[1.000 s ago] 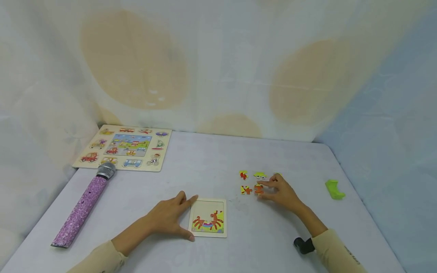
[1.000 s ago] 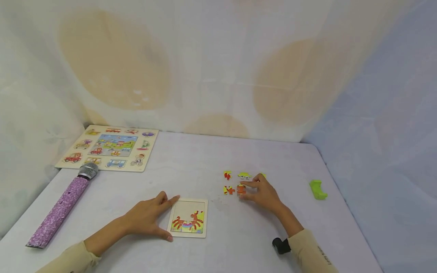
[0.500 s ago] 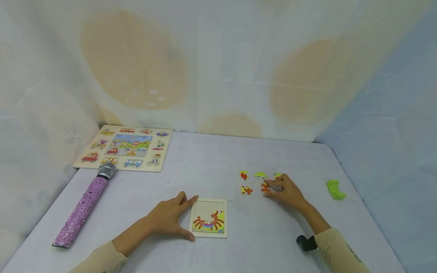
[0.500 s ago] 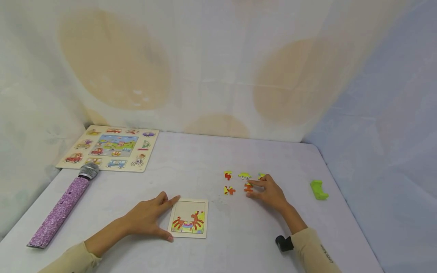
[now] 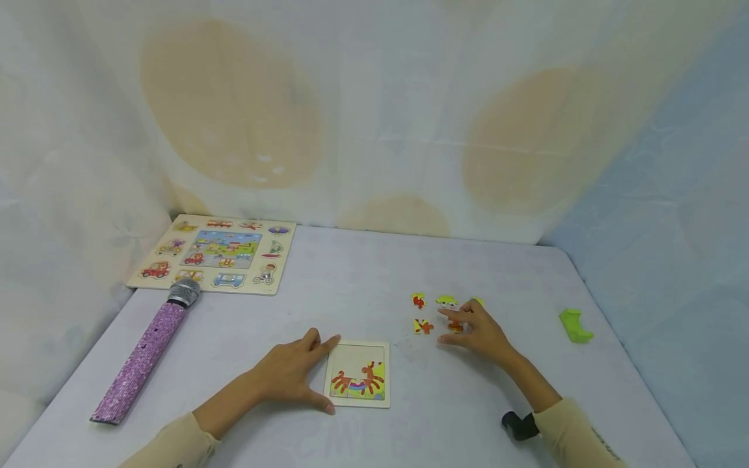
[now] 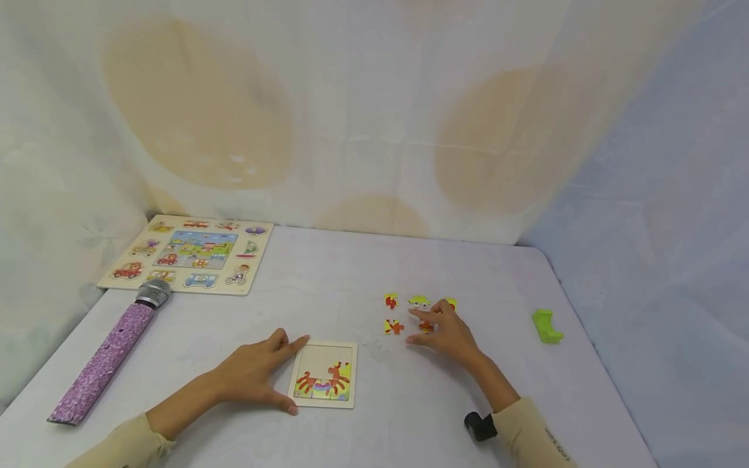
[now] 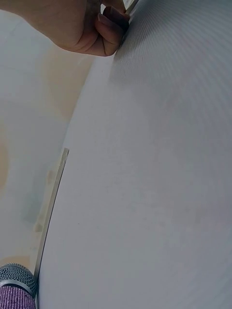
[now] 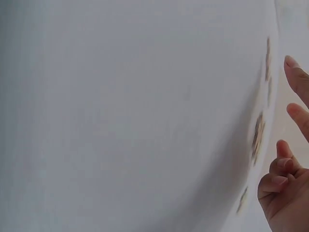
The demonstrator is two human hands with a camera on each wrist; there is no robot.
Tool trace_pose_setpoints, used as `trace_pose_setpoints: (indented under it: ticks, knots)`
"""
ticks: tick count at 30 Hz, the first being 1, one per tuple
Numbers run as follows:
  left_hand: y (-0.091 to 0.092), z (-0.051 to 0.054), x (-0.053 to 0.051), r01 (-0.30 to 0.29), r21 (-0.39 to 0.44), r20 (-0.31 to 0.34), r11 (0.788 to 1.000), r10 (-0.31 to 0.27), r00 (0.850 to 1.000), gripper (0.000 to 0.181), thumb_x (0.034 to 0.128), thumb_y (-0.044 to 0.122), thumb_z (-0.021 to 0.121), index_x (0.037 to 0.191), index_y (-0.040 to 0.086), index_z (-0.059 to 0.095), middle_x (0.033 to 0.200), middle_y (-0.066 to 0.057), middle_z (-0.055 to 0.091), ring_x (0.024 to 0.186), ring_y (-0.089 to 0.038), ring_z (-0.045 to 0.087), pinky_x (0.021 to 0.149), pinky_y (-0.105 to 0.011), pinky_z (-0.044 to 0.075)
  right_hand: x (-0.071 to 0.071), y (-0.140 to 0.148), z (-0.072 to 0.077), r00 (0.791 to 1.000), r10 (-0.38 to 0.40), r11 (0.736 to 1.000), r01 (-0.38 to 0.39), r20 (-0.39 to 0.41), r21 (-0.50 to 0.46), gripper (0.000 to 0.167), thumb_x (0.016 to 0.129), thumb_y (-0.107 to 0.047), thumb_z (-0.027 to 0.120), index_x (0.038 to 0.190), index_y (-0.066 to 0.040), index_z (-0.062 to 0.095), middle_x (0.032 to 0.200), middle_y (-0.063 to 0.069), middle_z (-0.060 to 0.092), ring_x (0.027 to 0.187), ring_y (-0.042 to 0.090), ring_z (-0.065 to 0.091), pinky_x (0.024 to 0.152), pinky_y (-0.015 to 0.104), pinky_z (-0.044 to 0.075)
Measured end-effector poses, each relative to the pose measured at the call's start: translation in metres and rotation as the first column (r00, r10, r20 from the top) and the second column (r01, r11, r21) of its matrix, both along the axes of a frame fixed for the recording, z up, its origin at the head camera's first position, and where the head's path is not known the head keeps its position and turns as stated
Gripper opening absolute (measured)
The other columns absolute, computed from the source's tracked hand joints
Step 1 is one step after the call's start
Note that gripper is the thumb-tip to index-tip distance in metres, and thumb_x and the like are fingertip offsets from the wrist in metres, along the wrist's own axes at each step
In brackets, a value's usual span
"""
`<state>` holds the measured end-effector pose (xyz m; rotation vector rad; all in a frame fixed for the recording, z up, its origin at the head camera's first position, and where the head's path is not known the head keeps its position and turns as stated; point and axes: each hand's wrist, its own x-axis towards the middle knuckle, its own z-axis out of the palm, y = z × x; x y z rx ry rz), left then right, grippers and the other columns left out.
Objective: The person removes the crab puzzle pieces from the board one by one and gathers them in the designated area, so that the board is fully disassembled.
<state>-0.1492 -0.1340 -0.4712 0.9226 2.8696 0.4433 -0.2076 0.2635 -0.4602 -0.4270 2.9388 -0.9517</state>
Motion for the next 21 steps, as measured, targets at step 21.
trace_pose_setpoints:
  ticks: [21]
  knots:
    - [0.013,-0.001,0.005,-0.022,-0.032,-0.077,0.999,0.019,0.997,0.105,0.0741,0.088,0.051,0.150,0.015,0.045,0.101,0.003,0.040,0.069,-0.005,0.039,0.054,-0.020,0.034,0.049,-0.103,0.002,0.932,0.356,0.934,-0.356,0.069,-0.002,0.051,0.076,-0.043,0.084,0.123,-0.024,0.072,0.096,-0.005,0.041,0.081,0.012,0.041,0.065,0.020,0.034]
